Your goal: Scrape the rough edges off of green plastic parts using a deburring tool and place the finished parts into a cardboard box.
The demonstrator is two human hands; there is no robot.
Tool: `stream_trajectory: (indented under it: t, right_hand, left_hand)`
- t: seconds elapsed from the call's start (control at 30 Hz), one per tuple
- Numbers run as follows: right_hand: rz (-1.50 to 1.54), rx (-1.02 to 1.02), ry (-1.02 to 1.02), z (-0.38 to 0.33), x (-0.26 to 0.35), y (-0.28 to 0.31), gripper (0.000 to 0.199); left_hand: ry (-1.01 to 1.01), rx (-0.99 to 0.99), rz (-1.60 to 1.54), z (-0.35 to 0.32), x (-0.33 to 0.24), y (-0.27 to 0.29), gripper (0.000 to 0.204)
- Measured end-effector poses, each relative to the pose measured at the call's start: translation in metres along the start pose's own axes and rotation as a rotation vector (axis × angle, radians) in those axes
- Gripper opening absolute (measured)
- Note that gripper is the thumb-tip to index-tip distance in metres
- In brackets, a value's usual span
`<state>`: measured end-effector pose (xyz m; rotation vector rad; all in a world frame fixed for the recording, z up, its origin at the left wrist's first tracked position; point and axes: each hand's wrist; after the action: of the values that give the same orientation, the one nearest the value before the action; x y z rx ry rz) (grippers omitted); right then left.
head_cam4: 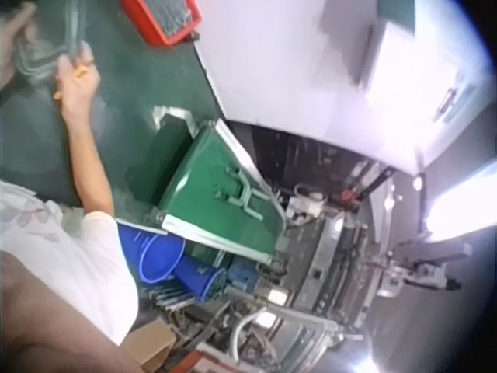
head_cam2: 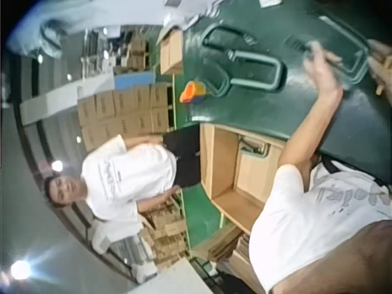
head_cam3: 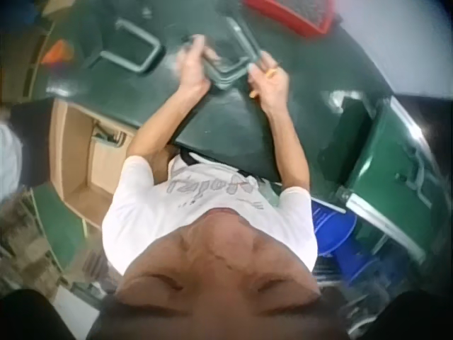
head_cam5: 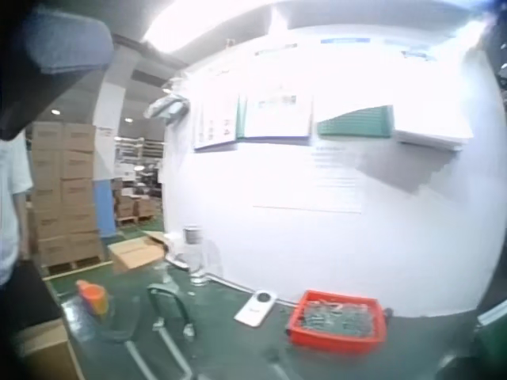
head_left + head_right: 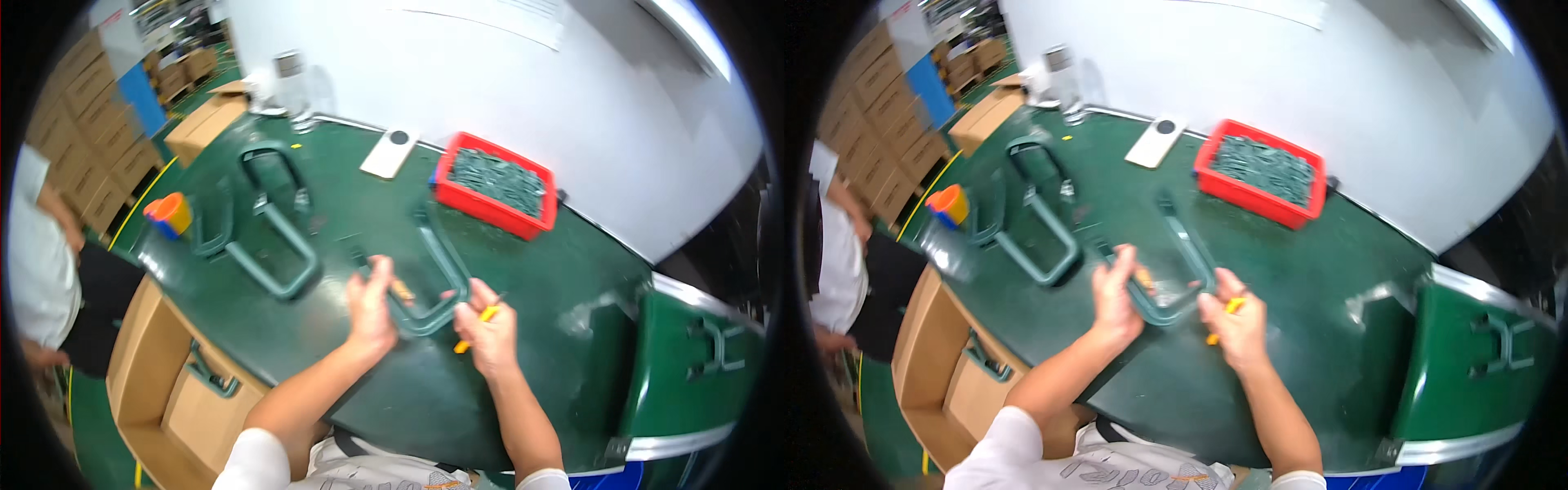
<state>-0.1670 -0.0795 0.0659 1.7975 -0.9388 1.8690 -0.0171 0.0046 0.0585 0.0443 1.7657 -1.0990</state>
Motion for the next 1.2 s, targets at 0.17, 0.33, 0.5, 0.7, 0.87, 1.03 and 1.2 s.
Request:
stream_trajectory:
  t: [0.17,0.33,0.5,0.7,0.87,1.03,1.2]
  right_hand:
    - [-0.311,-0.309,-0.002,0.004,0.0,0.012,0.04]
    - [-0.387,-0.23,0.017,0.012,-0.012,0.015,0.037]
    - [-0.426,-0.297,0.078,0.027,-0.033,0.01,0.031]
    - [-0.334,-0.383,0.232,0.051,-0.042,-0.004,0.017]
    - [-0.61,-0.321,-0.042,0.055,-0.018,-0.019,0.031]
    - [-0.55,-0.209,-0.093,0.046,0.006,-0.024,0.024]
    - [-0.673,-0.117,-0.016,0.059,-0.016,0.0,0.019]
  left_hand:
    - [-0.012,0.004,0.039,0.027,0.037,-0.024,0.019]
    - [-0.117,-0.031,0.046,0.022,0.048,-0.016,0.016]
    - [-0.205,-0.007,0.023,0.014,0.042,-0.015,0.013]
    - [-0.219,-0.004,-0.009,0.012,0.027,-0.024,0.025]
    - [-0.44,0.003,0.122,0.013,0.027,-0.017,0.03]
    - [-0.592,-0.004,0.37,-0.001,0.001,-0.018,0.049]
    - [-1.112,-0.017,0.81,0.036,0.08,0.011,0.053]
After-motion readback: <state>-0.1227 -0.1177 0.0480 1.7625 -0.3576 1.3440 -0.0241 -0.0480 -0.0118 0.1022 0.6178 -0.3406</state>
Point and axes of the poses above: each hand's wrist, its own z-axis towards the middle knuckle, its own y-axis out of the back of the hand, x = y × z, and after that the axes turned 5 degrees about x, right-handed
